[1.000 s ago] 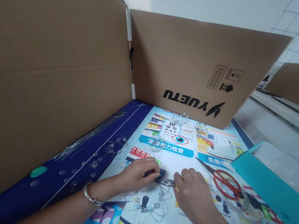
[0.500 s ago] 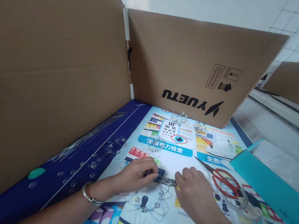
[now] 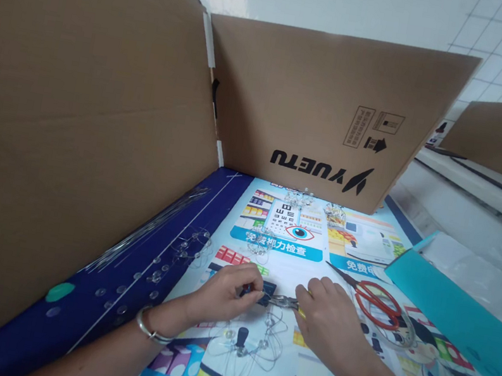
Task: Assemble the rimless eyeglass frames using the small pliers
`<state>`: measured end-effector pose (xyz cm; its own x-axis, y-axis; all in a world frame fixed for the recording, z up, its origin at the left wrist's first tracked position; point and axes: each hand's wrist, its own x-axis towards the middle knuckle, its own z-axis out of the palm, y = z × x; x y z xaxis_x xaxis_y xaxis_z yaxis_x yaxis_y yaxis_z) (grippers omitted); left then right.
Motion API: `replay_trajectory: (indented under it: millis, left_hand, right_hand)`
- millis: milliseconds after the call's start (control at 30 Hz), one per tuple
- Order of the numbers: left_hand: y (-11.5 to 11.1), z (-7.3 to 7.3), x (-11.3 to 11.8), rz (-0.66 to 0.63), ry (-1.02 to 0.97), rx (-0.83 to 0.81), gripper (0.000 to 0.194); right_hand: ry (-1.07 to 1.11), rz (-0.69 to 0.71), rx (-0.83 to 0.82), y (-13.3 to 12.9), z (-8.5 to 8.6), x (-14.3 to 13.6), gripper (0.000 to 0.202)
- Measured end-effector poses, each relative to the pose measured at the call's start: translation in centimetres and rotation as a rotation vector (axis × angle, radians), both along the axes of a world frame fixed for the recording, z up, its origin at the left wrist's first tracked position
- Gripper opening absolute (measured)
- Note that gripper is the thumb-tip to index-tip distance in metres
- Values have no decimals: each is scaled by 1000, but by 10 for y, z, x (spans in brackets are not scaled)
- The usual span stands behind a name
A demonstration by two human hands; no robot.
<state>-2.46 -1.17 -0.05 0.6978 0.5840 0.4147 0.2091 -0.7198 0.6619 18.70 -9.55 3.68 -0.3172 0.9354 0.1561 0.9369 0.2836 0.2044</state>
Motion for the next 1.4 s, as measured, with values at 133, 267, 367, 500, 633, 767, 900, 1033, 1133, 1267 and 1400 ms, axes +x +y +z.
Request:
replay_trajectory:
  millis: [133, 267, 367, 500, 633, 767, 900, 1033, 1133, 1267, 1400]
  left_hand:
    - [0, 0, 0, -1, -7, -3, 7]
    - [0, 1, 0, -5, -21, -20, 7]
    - [0, 1, 0, -5, -28, -28, 8]
    - [1, -1, -1, -5, -23, -25, 10]
    - [1, -2, -2, -10, -23, -31, 9]
    - [1, -1, -2, -30, -8, -44, 8]
    - [1, 0, -2, -35, 1, -50, 9]
    - [0, 0, -3, -25, 23, -46, 9]
    - [0, 1, -3, -14, 39, -41, 8]
    - [-1, 3, -3, -7, 42, -41, 9]
    - [-1, 4, -3, -10, 45, -46, 8]
  right_hand:
    - [6, 2, -2, -1, 0, 0, 10]
    - [9, -5, -1, -1, 0, -1, 10]
    - [17, -5, 2, -1, -1, -2, 11]
    - [28, 9, -4, -1, -2, -3, 11]
    - [25, 19, -8, -2, -4, -4, 10]
    - [12, 31, -4, -1, -6, -4, 10]
    - [1, 20, -2, 1, -6, -3, 9]
    - [39, -20, -54, -1, 3, -2, 8]
    - [102, -35, -119, -4, 11, -1, 9]
    - [136, -31, -184, -9, 17, -1, 10]
    - [130, -47, -205, -13, 16, -3, 12]
